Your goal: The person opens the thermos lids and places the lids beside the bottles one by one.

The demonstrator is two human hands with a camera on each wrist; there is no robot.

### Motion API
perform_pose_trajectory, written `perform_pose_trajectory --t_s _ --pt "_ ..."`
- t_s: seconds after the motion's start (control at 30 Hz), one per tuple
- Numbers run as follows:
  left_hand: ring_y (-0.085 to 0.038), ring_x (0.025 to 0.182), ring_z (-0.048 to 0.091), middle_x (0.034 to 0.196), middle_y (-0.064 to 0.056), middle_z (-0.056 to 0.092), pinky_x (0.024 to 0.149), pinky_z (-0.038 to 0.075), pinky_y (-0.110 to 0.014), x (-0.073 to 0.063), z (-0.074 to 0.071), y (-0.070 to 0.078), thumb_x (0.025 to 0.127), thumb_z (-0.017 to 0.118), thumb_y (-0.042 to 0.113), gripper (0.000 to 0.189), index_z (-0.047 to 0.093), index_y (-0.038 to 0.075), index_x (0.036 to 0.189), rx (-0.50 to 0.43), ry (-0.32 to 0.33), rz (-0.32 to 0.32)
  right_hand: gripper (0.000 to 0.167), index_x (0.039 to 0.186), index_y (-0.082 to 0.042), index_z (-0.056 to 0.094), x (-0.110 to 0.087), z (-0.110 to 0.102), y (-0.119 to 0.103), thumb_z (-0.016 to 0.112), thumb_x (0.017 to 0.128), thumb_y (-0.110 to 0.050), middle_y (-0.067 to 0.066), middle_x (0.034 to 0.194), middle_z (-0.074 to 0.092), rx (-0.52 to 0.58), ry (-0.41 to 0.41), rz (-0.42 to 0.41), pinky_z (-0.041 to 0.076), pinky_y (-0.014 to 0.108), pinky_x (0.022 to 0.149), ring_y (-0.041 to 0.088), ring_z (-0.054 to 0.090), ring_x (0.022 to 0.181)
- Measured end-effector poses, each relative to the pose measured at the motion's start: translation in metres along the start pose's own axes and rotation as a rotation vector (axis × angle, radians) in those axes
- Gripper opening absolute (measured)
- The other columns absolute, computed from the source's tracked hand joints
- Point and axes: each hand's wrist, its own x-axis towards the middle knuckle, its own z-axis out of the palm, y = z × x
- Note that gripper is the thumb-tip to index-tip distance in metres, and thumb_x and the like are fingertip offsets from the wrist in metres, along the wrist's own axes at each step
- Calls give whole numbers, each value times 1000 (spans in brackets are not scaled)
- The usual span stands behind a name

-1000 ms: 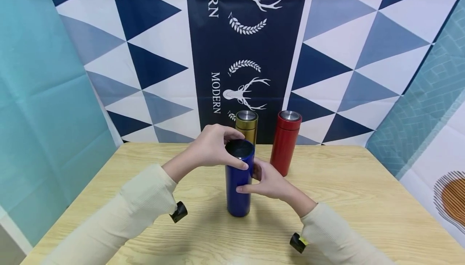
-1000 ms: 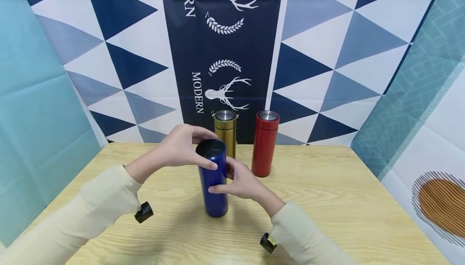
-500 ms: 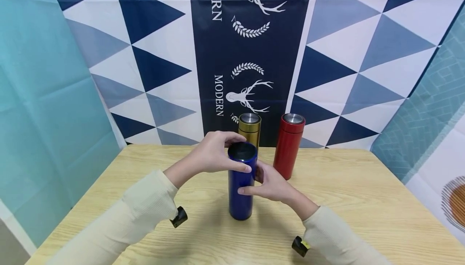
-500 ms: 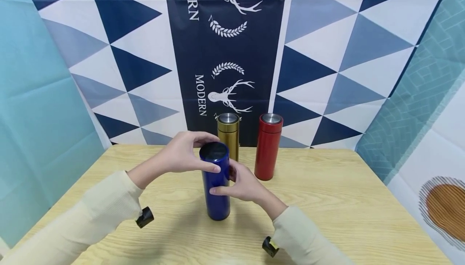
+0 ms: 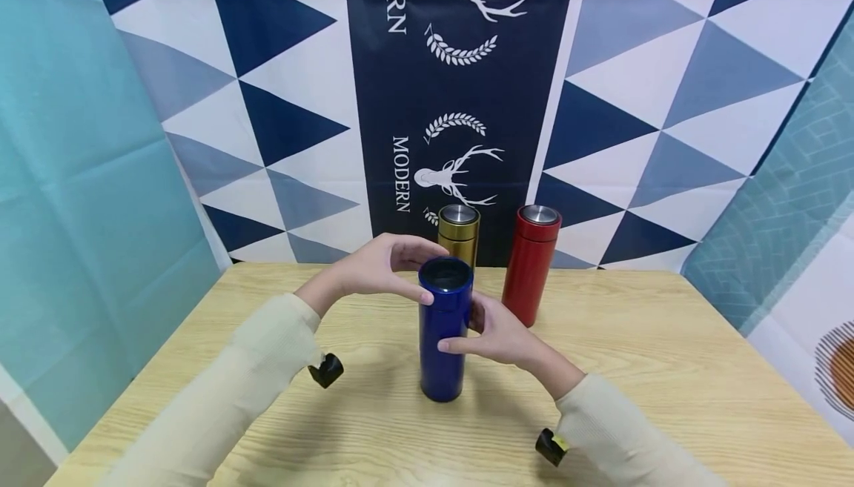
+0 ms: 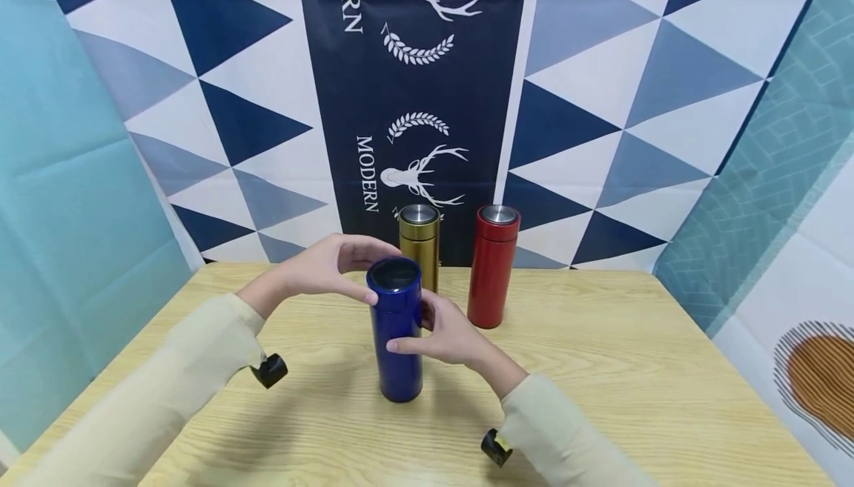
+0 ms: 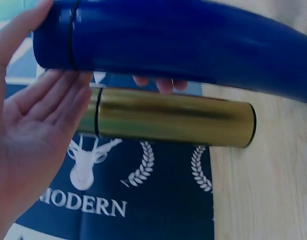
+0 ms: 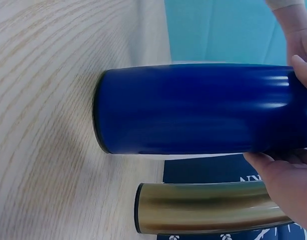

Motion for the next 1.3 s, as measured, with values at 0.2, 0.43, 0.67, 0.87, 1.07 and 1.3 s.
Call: perform_pose_trajectory --t_s 0.2,0.43,0.67,0.87,1.07,1.3 --pt "-30 128 54 136 -17 58 114 38 -41 10 1 -19 69 85 36 81 51 4 136 -156 -123 74 68 138 0 42 -1 2 4 75 82 -20 20 133 58 28 -31 -1 48 49 103 33 61 118" --pt "-43 128 50 137 -24 54 107 45 -50 19 6 -26 67 87 36 90 47 -1 138 -310 -231 102 65 138 0 40 -2 2 5 72 85 -18 21 134 56 46 -90 -35 46 49 105 35 58 122" --pt "-43 124 53 131 -23 59 106 45 -49 19 5 -25 67 86 37 86 51 -3 133 -297 -207 95 65 140 0 39 -2 2 7 71 86 -19 21 136 56 44 -94 -36 46 50 105 35 58 123" --pt "-42 126 52 134 -27 55 107 45 -48 17 9 -25 72 83 40 81 50 1 136 -234 -168 118 65 139 0 40 -3 0 8 72 85 -18 20 135 56 24 -63 -20 47 50 104 36 58 122" --pt "-37 125 55 133 -22 58 105 47 -47 12 8 -22 74 79 45 80 50 6 137 -197 -108 146 66 138 1 40 2 0 6 73 84 -16 23 135 56 49 -25 -44 48 46 104 36 59 121" --pt "-24 118 61 131 -17 61 101 51 -41 7 13 -22 79 75 43 73 50 7 138 -130 -42 136 67 139 2 40 5 2 9 73 84 -16 24 135 55 50 -19 -34 48 47 104 37 59 121"
